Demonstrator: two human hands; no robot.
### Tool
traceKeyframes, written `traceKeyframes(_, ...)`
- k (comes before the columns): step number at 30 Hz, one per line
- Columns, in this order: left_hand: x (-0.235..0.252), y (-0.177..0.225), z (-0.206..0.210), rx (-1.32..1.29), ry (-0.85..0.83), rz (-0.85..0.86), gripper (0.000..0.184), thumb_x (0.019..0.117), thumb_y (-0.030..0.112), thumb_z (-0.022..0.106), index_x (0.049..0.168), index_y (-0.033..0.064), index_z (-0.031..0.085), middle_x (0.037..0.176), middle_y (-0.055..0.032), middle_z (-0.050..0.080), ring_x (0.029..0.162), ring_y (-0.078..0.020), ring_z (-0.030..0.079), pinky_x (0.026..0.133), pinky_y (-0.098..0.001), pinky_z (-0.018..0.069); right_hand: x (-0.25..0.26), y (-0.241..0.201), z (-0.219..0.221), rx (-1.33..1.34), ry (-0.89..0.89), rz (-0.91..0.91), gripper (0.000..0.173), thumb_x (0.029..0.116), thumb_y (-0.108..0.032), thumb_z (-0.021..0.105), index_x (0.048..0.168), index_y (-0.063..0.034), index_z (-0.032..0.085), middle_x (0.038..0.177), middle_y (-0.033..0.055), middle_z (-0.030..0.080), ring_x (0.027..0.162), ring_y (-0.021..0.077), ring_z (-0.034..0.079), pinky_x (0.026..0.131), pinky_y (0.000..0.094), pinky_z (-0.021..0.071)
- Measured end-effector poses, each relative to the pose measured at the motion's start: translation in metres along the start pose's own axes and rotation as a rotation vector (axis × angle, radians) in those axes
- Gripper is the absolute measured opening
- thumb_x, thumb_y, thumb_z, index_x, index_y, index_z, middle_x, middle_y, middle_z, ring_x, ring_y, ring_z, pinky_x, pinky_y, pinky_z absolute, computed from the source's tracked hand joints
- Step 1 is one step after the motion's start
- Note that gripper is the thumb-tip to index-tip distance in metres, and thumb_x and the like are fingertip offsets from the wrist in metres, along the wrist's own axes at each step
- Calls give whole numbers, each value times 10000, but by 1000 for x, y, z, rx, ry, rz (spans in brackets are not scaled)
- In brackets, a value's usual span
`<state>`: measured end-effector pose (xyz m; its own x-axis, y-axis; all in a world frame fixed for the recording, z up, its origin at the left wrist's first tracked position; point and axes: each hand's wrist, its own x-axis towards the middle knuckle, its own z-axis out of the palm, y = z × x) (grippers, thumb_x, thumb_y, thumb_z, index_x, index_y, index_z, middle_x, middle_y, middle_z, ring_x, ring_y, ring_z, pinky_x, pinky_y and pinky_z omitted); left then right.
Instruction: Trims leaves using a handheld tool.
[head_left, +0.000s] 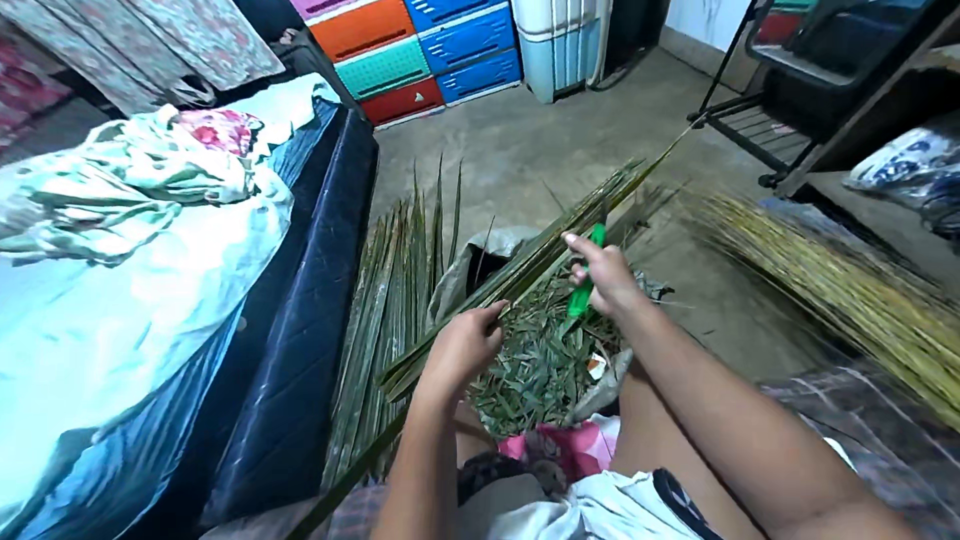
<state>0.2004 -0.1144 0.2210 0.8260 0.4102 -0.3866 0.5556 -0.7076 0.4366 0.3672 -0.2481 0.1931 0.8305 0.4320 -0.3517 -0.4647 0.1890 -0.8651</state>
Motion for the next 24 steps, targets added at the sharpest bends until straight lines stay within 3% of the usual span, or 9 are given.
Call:
traceKeyframes(6, 45, -5, -9, -110, -23, -19, 375, 1034, 291, 587, 1365, 120, 633, 1145, -149, 713, 1022, -290, 706, 957, -530, 535, 32, 13, 16, 9, -18, -3, 220, 1089, -222, 549, 1164, -41, 651, 764, 12, 579, 440, 39, 394, 430, 177, 405)
traceKeyframes(8, 55, -11, -5, -165, 56, -37, 592, 1006, 330, 653, 1555, 211, 466, 1155, -151, 708, 971, -288, 711, 911, -508, 562, 34, 25, 20, 8, -14, 13, 235, 1098, -198, 523, 1144, -4, 648, 697, 11, 557, 417, 33, 381, 417, 168, 398)
traceKeyframes(11, 63, -17, 1, -179, 109, -24, 882, 960, 345, 730, 1655, 285, 191, 1231, -133, 695, 1041, -315, 691, 936, -548, 535, 36, 35, 23, -12, -25, 66, 224, 1103, -179, 505, 1133, 0, 637, 712, 16, 562, 422, 35, 391, 422, 167, 405)
traceKeyframes(14, 68, -11, 8, -131, 70, 51, 663, 992, 277, 674, 1594, 265, 396, 1318, -135, 667, 1191, -328, 644, 1029, -572, 477, 36, 41, 29, -47, -67, 123, 213, 1108, -168, 493, 1153, -3, 620, 815, 37, 602, 439, 38, 403, 428, 168, 407)
traceKeyframes(16, 75, -10, 12, -106, 36, 78, 441, 1045, 231, 558, 1486, 233, 564, 1278, -133, 694, 1180, -320, 659, 1024, -560, 486, 35, 46, 30, -107, -124, 149, 279, 1130, -214, 440, 1171, -5, 619, 809, 34, 594, 439, 41, 411, 430, 174, 417)
traceKeyframes(19, 80, -16, 14, -112, 16, 55, 426, 1099, 258, 441, 1512, 208, 533, 1207, -152, 714, 1133, -331, 674, 1008, -562, 488, 32, 52, 21, -378, -311, 44, 459, 1146, -355, 278, 1287, -11, 549, 831, 25, 626, 466, 18, 426, 463, 171, 405)
traceKeyframes(21, 81, -22, 13, -119, 56, 30, 430, 1102, 274, 436, 1520, 222, 525, 1219, -152, 715, 1154, -338, 669, 1019, -571, 479, 28, 54, 16, -697, -412, -98, 531, 1118, -403, 256, 1362, -3, 505, 932, 18, 587, 639, 43, 497, 606, 221, 452)
traceKeyframes(23, 81, -25, 12, -136, 97, 7, 428, 1101, 272, 438, 1516, 221, 531, 1241, -159, 707, 1167, -345, 663, 1022, -578, 473, 20, 55, 16, -890, -488, -128, 576, 1120, -413, 308, 1518, -22, 449, 1334, 169, 600, 1090, 202, 619, 931, 381, 514)
traceKeyframes(24, 81, -26, 12, -148, 117, -1, 424, 1100, 266, 442, 1510, 215, 538, 1240, -161, 707, 1163, -344, 663, 1019, -576, 474, 18, 56, 16, -937, -545, -96, 573, 1130, -398, 318, 1564, -33, 394, 1492, 219, 512, 1275, 271, 579, 1059, 441, 479)
